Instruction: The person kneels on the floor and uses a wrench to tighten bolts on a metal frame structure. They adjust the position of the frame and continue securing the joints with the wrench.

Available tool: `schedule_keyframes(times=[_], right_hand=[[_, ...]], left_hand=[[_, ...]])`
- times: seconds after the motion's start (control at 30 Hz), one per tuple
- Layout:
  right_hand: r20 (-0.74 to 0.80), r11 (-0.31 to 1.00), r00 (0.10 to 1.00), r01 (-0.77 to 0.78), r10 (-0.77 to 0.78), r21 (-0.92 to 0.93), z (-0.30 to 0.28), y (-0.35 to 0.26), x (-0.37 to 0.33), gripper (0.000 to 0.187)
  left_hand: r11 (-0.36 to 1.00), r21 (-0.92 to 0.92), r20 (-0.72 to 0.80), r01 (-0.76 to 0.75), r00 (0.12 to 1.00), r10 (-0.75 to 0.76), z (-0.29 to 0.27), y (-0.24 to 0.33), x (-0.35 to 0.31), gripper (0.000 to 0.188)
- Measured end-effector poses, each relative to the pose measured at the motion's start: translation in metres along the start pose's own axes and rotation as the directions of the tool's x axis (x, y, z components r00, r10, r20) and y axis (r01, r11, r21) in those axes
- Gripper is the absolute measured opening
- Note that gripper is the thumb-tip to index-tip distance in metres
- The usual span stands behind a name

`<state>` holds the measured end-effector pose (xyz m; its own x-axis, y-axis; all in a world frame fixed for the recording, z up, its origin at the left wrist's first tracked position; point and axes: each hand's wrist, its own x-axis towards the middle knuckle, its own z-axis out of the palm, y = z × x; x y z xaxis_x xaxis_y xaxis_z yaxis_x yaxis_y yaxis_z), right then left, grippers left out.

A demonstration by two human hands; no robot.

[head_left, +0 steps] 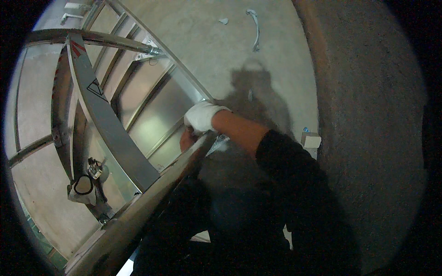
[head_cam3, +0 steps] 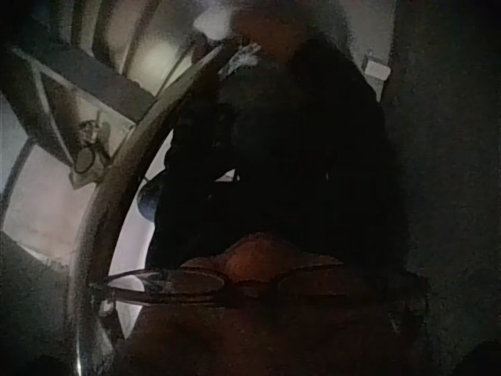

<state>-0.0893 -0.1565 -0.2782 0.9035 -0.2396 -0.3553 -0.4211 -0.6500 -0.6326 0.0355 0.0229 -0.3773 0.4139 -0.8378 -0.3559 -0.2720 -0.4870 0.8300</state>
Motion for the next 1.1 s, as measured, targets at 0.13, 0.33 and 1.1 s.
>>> schedule_keyframes(times=[0.13,0.33,1.1], right_hand=[[-0.434,0.71,0.889,0.21,0.148,0.672,-0.005,0.039,-0.05,0.036],[-0.164,0.155,0.848,0.098,0.505,0.983,0.026,0.058,-0.077,0.026],[-0.368,0.487,0.634,-0.014,0.68,0.873,0.06,0.044,-0.03,0.04]], left_hand=[[0.9,-0.435,0.169,0.043,0.985,0.035,0.004,0.023,-0.009,0.044],[0.94,-0.226,0.419,0.258,0.896,-0.145,0.017,0.094,-0.019,0.053],[0.998,0.054,0.034,0.024,0.999,-0.026,0.023,0.06,0.011,0.024]])
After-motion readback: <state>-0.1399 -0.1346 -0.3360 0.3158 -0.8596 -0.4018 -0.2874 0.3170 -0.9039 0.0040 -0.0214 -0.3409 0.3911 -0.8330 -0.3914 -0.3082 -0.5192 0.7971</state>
